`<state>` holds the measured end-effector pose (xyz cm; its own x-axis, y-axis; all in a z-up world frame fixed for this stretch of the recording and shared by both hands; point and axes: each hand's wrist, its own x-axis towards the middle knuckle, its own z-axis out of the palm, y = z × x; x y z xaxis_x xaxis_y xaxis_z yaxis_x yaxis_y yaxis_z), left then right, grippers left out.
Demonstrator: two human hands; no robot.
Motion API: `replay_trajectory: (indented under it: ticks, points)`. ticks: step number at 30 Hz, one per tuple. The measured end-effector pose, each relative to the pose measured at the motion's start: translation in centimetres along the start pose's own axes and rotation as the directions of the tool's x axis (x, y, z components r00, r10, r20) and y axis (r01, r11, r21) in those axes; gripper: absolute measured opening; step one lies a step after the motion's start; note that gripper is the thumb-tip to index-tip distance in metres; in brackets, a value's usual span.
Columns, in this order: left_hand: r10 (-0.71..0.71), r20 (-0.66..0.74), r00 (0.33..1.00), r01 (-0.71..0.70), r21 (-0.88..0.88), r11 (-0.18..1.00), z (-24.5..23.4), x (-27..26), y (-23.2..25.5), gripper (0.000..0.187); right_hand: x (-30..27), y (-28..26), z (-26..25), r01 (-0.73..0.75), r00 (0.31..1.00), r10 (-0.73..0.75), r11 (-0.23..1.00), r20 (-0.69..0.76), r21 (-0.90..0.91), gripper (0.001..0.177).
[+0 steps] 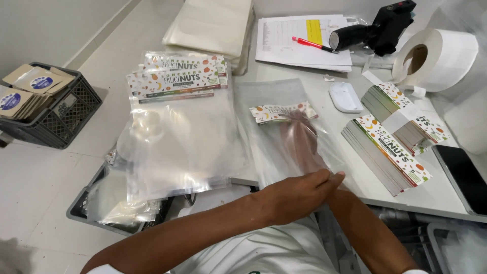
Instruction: Applying adhesive labels to clear plastic bags for packaging nuts
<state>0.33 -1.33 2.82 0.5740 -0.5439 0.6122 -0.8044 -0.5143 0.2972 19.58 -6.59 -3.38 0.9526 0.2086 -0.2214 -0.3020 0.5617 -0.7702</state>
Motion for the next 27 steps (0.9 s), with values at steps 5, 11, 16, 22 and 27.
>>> replay_trajectory:
  ticks: [5,11,16,22,27]
  points:
    - [-0.248,0.03,0.968,0.249,-0.11,0.962,-0.9,-0.9,0.6,0.055,-1.9,-1.7,1.7,0.327,0.929,-0.066,-0.32,0.365,-0.889,0.088]
    - [-0.942,0.094,0.322,0.943,-0.118,0.311,-10.0,-0.4,0.6,0.109,-4.9,-2.7,4.2,0.383,0.916,-0.038,-0.214,0.4,-0.898,0.094]
    - [-0.842,-0.26,0.473,0.665,-0.522,0.534,-8.9,-5.2,-5.6,0.11,-12.5,-3.2,3.0,0.794,0.605,0.009,0.071,0.796,-0.604,0.101]
    - [-0.892,-0.287,0.35,0.846,-0.311,0.432,-19.1,-12.4,-10.6,0.103,-15.7,-8.8,-3.9,0.797,0.604,-0.02,0.02,0.797,-0.603,0.031]
    - [-0.934,-0.264,0.239,0.968,-0.006,0.249,-21.9,-15.0,-12.6,0.097,-12.5,-18.3,-6.6,0.009,0.968,-0.177,-0.691,0.18,-0.723,0.052]
